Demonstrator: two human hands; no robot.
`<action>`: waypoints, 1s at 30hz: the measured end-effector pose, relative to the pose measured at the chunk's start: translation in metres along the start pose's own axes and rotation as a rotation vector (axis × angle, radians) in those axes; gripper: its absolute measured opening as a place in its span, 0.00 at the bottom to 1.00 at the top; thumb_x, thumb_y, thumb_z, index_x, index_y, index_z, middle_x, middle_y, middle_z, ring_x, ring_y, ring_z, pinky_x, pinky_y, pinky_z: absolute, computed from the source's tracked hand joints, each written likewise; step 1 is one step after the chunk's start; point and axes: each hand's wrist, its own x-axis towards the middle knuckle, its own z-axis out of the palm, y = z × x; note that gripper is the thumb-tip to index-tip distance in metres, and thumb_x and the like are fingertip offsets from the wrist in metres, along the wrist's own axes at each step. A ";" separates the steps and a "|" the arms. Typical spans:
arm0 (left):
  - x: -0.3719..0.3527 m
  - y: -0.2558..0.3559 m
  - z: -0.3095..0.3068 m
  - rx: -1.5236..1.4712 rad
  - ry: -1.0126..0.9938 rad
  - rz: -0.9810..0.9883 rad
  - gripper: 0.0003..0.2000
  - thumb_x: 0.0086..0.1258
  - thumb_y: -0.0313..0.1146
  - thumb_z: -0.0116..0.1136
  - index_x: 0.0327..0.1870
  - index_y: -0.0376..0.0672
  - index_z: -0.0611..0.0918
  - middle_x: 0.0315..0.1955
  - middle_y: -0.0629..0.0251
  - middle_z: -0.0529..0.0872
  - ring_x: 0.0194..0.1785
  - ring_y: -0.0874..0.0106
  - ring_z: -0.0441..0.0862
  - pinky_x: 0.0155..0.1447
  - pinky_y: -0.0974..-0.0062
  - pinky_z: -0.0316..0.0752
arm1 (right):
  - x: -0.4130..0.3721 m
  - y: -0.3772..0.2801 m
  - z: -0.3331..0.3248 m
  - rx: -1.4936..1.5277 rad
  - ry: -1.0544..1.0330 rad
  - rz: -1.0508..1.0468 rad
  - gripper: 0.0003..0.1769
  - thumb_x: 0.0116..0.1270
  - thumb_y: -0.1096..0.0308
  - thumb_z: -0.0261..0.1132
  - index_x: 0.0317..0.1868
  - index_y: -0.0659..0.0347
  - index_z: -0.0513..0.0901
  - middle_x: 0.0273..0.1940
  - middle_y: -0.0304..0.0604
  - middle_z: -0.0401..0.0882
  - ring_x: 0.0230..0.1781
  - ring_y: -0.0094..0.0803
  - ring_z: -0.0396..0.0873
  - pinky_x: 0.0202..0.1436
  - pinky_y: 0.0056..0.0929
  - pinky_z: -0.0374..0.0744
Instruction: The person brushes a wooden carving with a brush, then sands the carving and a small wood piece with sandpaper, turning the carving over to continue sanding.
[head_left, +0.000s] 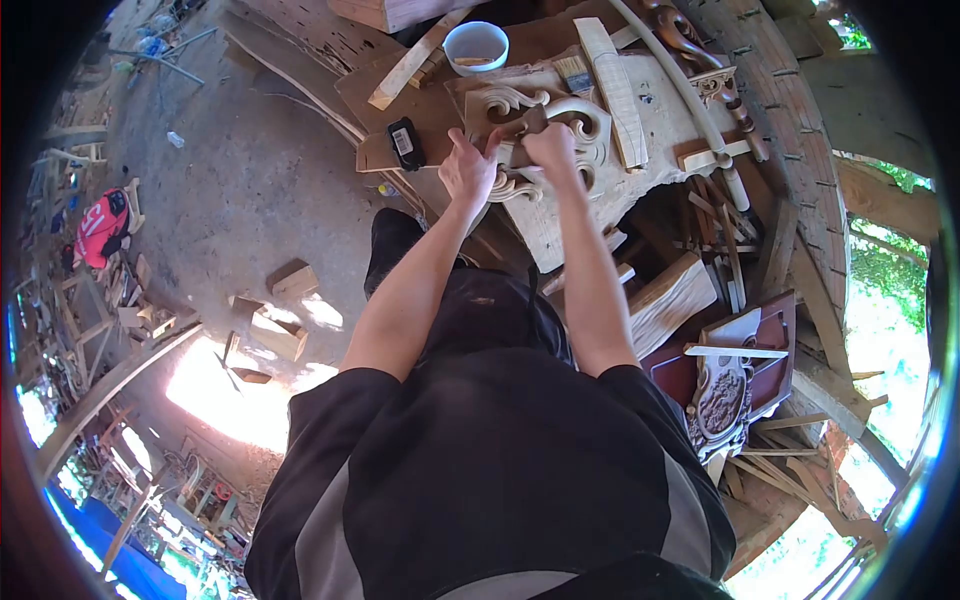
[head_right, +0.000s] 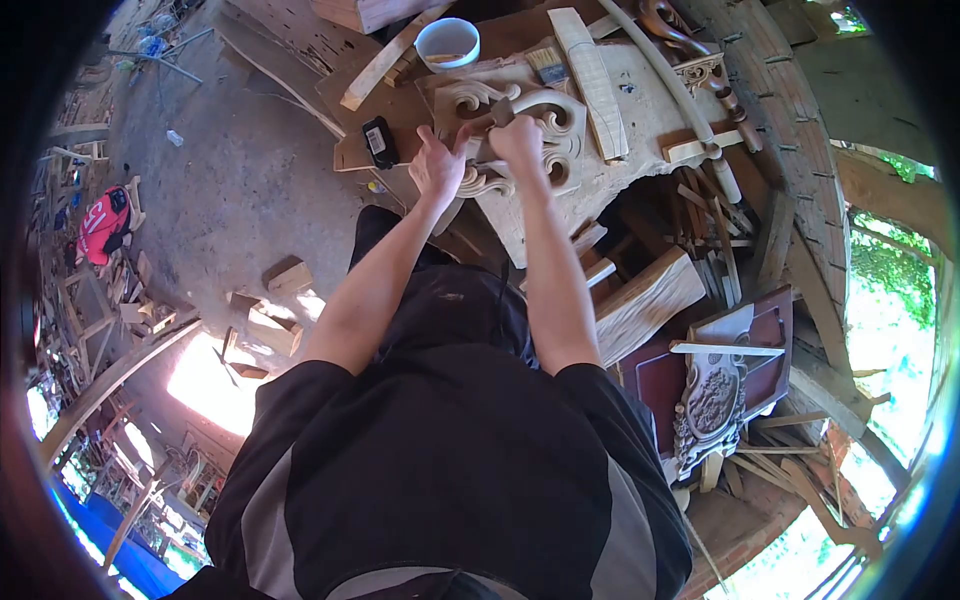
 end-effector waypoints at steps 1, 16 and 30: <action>0.001 0.000 -0.002 0.002 0.020 0.012 0.35 0.67 0.65 0.58 0.47 0.33 0.68 0.24 0.44 0.86 0.28 0.45 0.85 0.31 0.51 0.78 | 0.006 0.000 -0.016 0.028 -0.144 -0.004 0.21 0.53 0.64 0.66 0.39 0.77 0.86 0.39 0.70 0.85 0.45 0.56 0.86 0.51 0.45 0.82; 0.002 0.003 -0.010 -0.017 -0.120 -0.067 0.38 0.68 0.68 0.53 0.53 0.33 0.67 0.30 0.42 0.87 0.35 0.44 0.86 0.41 0.51 0.78 | -0.053 0.044 -0.033 0.452 -0.322 0.106 0.24 0.54 0.66 0.77 0.46 0.76 0.84 0.37 0.51 0.87 0.35 0.35 0.85 0.40 0.35 0.81; -0.005 0.008 -0.009 -0.179 -0.093 -0.207 0.38 0.68 0.66 0.55 0.57 0.34 0.66 0.37 0.39 0.86 0.44 0.41 0.85 0.49 0.50 0.76 | -0.061 0.075 -0.031 0.566 0.055 0.269 0.25 0.55 0.62 0.77 0.47 0.73 0.85 0.41 0.53 0.88 0.41 0.38 0.86 0.47 0.36 0.81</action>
